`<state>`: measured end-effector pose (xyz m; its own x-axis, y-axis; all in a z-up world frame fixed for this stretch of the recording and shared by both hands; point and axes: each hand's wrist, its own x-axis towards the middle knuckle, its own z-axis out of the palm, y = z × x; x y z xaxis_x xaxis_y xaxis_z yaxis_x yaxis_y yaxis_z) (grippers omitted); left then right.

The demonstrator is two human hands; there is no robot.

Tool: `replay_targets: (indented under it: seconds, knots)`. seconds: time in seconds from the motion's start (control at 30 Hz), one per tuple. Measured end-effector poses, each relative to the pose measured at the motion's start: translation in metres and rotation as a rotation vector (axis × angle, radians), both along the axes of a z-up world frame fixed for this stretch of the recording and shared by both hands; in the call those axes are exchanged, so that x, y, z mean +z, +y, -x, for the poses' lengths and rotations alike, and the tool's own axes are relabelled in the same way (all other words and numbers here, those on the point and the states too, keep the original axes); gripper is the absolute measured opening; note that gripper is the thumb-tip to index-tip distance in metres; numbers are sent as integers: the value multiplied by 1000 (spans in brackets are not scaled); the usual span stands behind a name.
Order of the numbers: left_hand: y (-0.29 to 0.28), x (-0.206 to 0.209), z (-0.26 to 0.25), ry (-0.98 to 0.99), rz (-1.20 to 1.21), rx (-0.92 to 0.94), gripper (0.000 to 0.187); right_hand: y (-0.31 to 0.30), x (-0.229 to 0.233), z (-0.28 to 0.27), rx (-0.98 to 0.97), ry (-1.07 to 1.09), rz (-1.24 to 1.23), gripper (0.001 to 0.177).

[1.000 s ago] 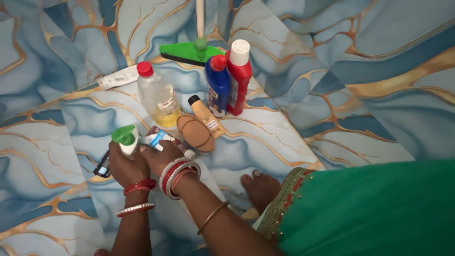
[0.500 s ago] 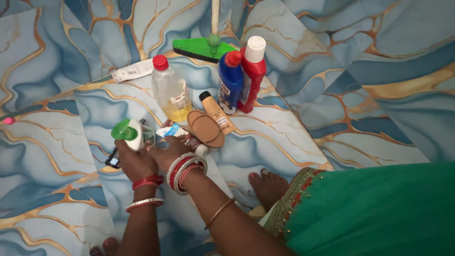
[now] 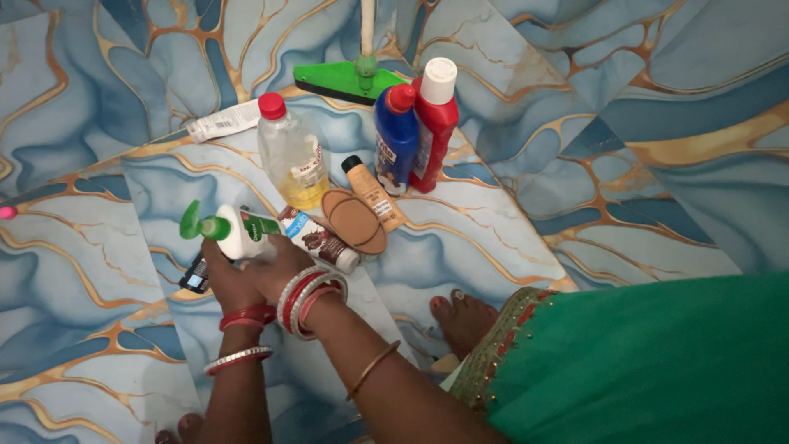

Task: The person picks up and rearranges various bottles of cleaning liquid, tubes of cream, and small containers on the floor, occasionally unscrewing a cap or moving a green mop head.

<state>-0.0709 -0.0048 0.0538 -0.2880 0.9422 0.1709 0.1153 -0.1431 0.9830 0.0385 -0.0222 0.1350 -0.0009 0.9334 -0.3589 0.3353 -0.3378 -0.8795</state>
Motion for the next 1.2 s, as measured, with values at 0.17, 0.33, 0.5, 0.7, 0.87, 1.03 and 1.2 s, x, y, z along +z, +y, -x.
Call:
replay_targets:
  seconds: [0.17,0.33,0.5,0.7,0.87,1.03,1.2]
  knots:
    - [-3,15,1,396,95,210,44,-4,10,8,39,15,-4,54]
    - [-12,32,-6,351,-130,184,49,-2,8,15,-10,-2,-55,51]
    - [-13,44,-13,288,-36,111,54,-3,6,13,-34,96,16,72]
    - [6,31,5,-364,142,148,39,4,-14,18,-62,-16,-95,80]
    - [5,-2,35,885,32,325,36,5,-14,12,-35,-30,-26,71]
    - [22,-37,51,1247,27,268,66,6,-18,3,-6,-72,20,74]
    - [22,-35,58,1247,388,166,61,7,-26,0,16,-85,66,84]
